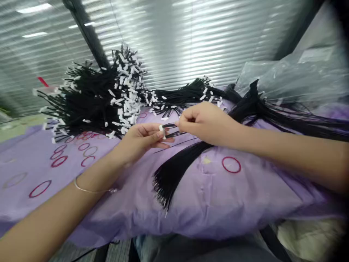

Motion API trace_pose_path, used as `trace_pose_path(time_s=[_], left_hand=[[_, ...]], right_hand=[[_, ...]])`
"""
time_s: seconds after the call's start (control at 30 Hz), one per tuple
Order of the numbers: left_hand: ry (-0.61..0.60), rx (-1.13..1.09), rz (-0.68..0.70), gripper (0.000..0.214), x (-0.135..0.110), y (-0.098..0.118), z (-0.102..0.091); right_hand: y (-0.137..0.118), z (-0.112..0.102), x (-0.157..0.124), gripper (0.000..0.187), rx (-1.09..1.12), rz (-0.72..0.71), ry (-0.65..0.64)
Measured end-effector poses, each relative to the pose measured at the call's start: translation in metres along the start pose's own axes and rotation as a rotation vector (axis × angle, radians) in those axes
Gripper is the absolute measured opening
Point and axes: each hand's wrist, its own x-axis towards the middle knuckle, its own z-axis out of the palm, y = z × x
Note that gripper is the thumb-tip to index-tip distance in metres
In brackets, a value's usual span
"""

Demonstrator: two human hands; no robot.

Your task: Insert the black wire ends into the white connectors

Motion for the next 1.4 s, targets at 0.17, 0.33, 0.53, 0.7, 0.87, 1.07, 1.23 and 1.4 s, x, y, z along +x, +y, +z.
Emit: trace_pose_path(time_s=[0.17,0.33,0.53,0.7,0.87,1.07,1.23,1.4], left_hand=[[0.004,-0.013,0.015,0.009,0.001,0.0,0.002],[-0.024,0.008,0.018,0.012,0.002,-0.002,-0.001],[-0.035,0.02,0.031,0.011,0.003,-0.004,-0.004],[-0.036,0.022,0.024,0.013,0.003,-0.004,-0.004],[-0.03,0.045,0.008,0.017,0.002,-0.005,-0.005],[-0.013,0.128,0.013,0.018,0.003,-0.006,-0.007],[0.002,0.158,0.022,0.019,0.002,-0.004,-0.003],[-0.013,0.163,0.049,0.019,0.0,-0.003,-0.001]], right_hand=[[-0.004,-0.004,0.003,0.028,0.052,0.053,0.005],[-0.001,-0.001,0.001,0.026,0.03,0.02,0.038],[0.0,0.001,0.001,0.027,0.016,0.019,0.039],[-0.001,0.001,0.001,0.028,0.003,0.022,0.027],[-0.002,0.003,-0.001,0.03,-0.01,0.022,-0.007],[0.004,0.007,-0.001,0.017,-0.036,-0.139,-0.01],[0.008,0.009,-0.001,0.015,-0.127,-0.273,0.035],[0.007,0.012,-0.004,0.007,-0.122,-0.27,0.133]])
